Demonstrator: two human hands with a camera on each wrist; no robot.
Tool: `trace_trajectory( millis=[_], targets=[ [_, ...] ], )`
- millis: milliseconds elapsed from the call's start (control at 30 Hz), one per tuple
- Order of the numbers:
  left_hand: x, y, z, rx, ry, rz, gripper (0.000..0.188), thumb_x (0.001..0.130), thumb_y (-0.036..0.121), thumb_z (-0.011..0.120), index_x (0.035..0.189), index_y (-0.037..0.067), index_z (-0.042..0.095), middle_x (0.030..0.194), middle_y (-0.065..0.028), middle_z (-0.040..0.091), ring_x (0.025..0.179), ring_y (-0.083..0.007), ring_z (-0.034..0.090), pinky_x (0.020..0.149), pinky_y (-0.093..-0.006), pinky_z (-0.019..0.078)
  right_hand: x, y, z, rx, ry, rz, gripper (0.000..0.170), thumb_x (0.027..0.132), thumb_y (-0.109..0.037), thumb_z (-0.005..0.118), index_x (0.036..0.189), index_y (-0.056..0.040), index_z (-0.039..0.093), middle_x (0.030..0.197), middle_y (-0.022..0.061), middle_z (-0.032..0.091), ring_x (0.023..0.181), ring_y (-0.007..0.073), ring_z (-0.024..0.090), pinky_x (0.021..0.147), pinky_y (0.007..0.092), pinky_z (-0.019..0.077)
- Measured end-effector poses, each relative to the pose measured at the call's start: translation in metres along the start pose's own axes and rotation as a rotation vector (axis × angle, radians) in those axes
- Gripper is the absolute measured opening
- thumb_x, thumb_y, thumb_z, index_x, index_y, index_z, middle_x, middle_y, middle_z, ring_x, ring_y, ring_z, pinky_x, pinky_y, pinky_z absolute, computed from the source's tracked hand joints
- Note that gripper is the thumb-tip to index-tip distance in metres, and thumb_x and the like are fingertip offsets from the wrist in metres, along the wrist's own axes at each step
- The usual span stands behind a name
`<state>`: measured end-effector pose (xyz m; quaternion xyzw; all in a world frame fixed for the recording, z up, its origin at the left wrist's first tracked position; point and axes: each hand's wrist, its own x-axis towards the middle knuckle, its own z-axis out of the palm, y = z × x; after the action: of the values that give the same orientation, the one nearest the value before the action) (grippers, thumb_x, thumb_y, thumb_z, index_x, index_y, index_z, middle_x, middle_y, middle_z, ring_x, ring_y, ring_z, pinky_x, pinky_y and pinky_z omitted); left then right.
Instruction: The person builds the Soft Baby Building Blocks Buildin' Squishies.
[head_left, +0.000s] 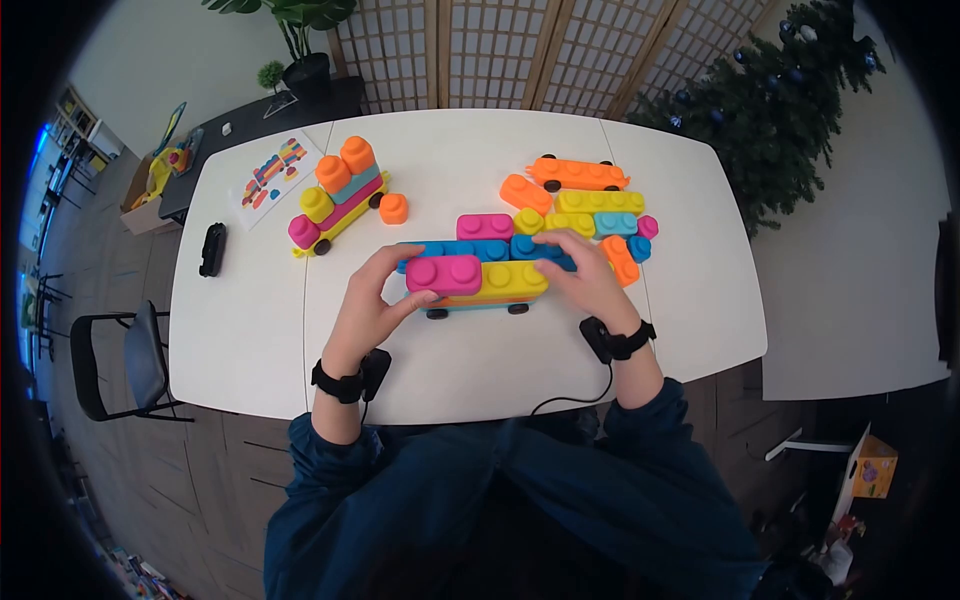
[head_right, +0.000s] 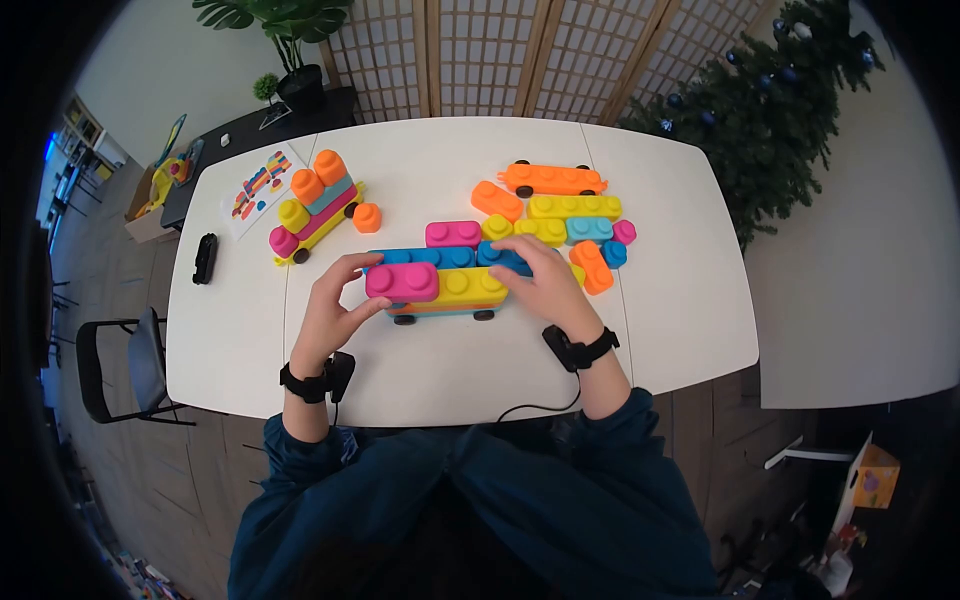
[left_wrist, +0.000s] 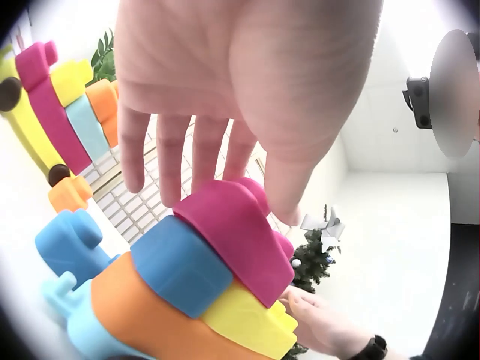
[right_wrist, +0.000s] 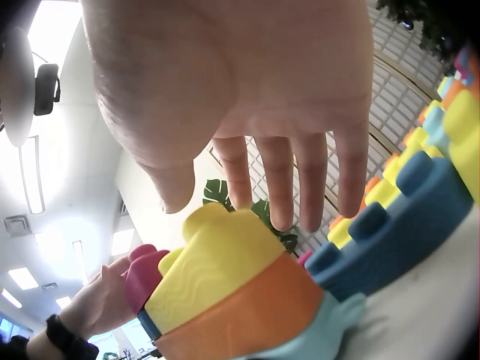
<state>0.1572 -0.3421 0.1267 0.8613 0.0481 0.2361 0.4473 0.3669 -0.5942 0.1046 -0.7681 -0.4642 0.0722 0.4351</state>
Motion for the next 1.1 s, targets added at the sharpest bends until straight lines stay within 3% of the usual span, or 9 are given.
trace_trajectory(
  millis=[67, 267, 500, 600, 667, 700, 800, 900, 1100],
  targets=[
    [-0.002, -0.006, 0.002, 0.026, 0.005, -0.01, 0.047, 0.082, 0.021, 0.085, 0.121, 0.004, 0.066, 0.113, -0.011, 0.071, 0.104, -0.0265, 0.068, 0.093, -0.038, 0.0528, 0.021, -0.008, -0.005, -0.174, 0.059, -0.009, 0.027, 0.091, -0.029, 0.074, 0.106, -0.0071, 0.07, 0.114, 0.0068, 0.067, 0.109, 0.0305, 0.063, 0.091, 0.0402, 0.0505],
    [-0.005, -0.01, 0.005, -0.027, 0.021, -0.117, 0.04, 0.085, 0.022, 0.083, 0.119, 0.007, 0.069, 0.107, -0.0065, 0.072, 0.098, -0.0206, 0.068, 0.085, -0.0336, 0.0523, 0.071, 0.022, 0.023, -0.58, -0.103, -0.119, 0.023, 0.088, -0.03, 0.074, 0.103, -0.0129, 0.072, 0.104, 0.0044, 0.066, 0.109, 0.0253, 0.061, 0.099, 0.0442, 0.0427],
    [-0.006, -0.012, 0.006, -0.053, 0.01, -0.169, 0.043, 0.083, 0.023, 0.085, 0.12, 0.008, 0.068, 0.106, -0.0046, 0.072, 0.097, -0.0176, 0.067, 0.082, -0.033, 0.0528, 0.085, 0.033, 0.039, -0.669, -0.243, -0.125, 0.028, 0.086, -0.03, 0.075, 0.106, -0.0125, 0.068, 0.102, 0.005, 0.067, 0.107, 0.0256, 0.062, 0.101, 0.0442, 0.0406],
    [-0.006, -0.014, 0.006, -0.06, 0.01, -0.177, 0.043, 0.084, 0.023, 0.084, 0.12, 0.008, 0.068, 0.107, -0.0042, 0.072, 0.098, -0.0175, 0.068, 0.082, -0.033, 0.053, 0.083, 0.018, 0.027, -0.45, -0.182, -0.093, 0.032, 0.087, -0.029, 0.074, 0.112, -0.0106, 0.065, 0.105, 0.0066, 0.068, 0.103, 0.0286, 0.064, 0.097, 0.044, 0.0451],
    [-0.006, -0.014, 0.007, -0.076, 0.014, -0.184, 0.043, 0.084, 0.023, 0.084, 0.12, 0.008, 0.068, 0.108, -0.0041, 0.072, 0.098, -0.0174, 0.068, 0.082, -0.033, 0.053, 0.07, 0.008, 0.014, -0.061, 0.045, 0.08, 0.03, 0.089, -0.023, 0.072, 0.113, -0.0081, 0.061, 0.107, 0.0073, 0.069, 0.1, 0.0261, 0.068, 0.09, 0.0385, 0.0509],
    [-0.007, -0.014, 0.007, -0.072, 0.018, -0.183, 0.043, 0.084, 0.023, 0.085, 0.12, 0.008, 0.068, 0.108, -0.0041, 0.072, 0.098, -0.0174, 0.068, 0.082, -0.0328, 0.053, 0.062, 0.003, 0.007, -0.063, 0.044, 0.081, 0.03, 0.089, -0.023, 0.072, 0.113, -0.0081, 0.061, 0.107, 0.0073, 0.069, 0.1, 0.0261, 0.068, 0.09, 0.0385, 0.0509],
    [-0.007, -0.015, 0.008, -0.074, 0.023, -0.188, 0.043, 0.083, 0.024, 0.085, 0.12, 0.008, 0.068, 0.108, -0.0041, 0.073, 0.099, -0.0172, 0.068, 0.082, -0.0325, 0.0531, 0.033, -0.011, -0.009, 0.351, 0.102, 0.127, 0.027, 0.091, -0.01, 0.068, 0.115, -0.0061, 0.057, 0.109, 0.0048, 0.067, 0.106, 0.0158, 0.065, 0.09, 0.0308, 0.052],
    [-0.007, -0.016, 0.009, -0.078, 0.021, -0.188, 0.044, 0.083, 0.024, 0.085, 0.121, 0.008, 0.068, 0.108, -0.0041, 0.073, 0.099, -0.0172, 0.068, 0.081, -0.0324, 0.0533, 0.006, -0.011, -0.005, 0.483, 0.064, 0.087, 0.028, 0.091, -0.009, 0.067, 0.116, -0.0049, 0.057, 0.112, 0.0059, 0.067, 0.106, 0.0163, 0.065, 0.093, 0.0324, 0.0521],
    [-0.007, -0.018, 0.007, -0.067, 0.017, -0.184, 0.044, 0.084, 0.024, 0.084, 0.121, 0.007, 0.068, 0.109, -0.0045, 0.073, 0.099, -0.0173, 0.068, 0.082, -0.0324, 0.0535, -0.01, -0.016, 0.002, 0.389, 0.009, 0.086, 0.029, 0.093, -0.007, 0.066, 0.12, -0.0041, 0.055, 0.123, 0.0089, 0.066, 0.115, 0.0184, 0.063, 0.102, 0.0354, 0.0487]
  ],
)
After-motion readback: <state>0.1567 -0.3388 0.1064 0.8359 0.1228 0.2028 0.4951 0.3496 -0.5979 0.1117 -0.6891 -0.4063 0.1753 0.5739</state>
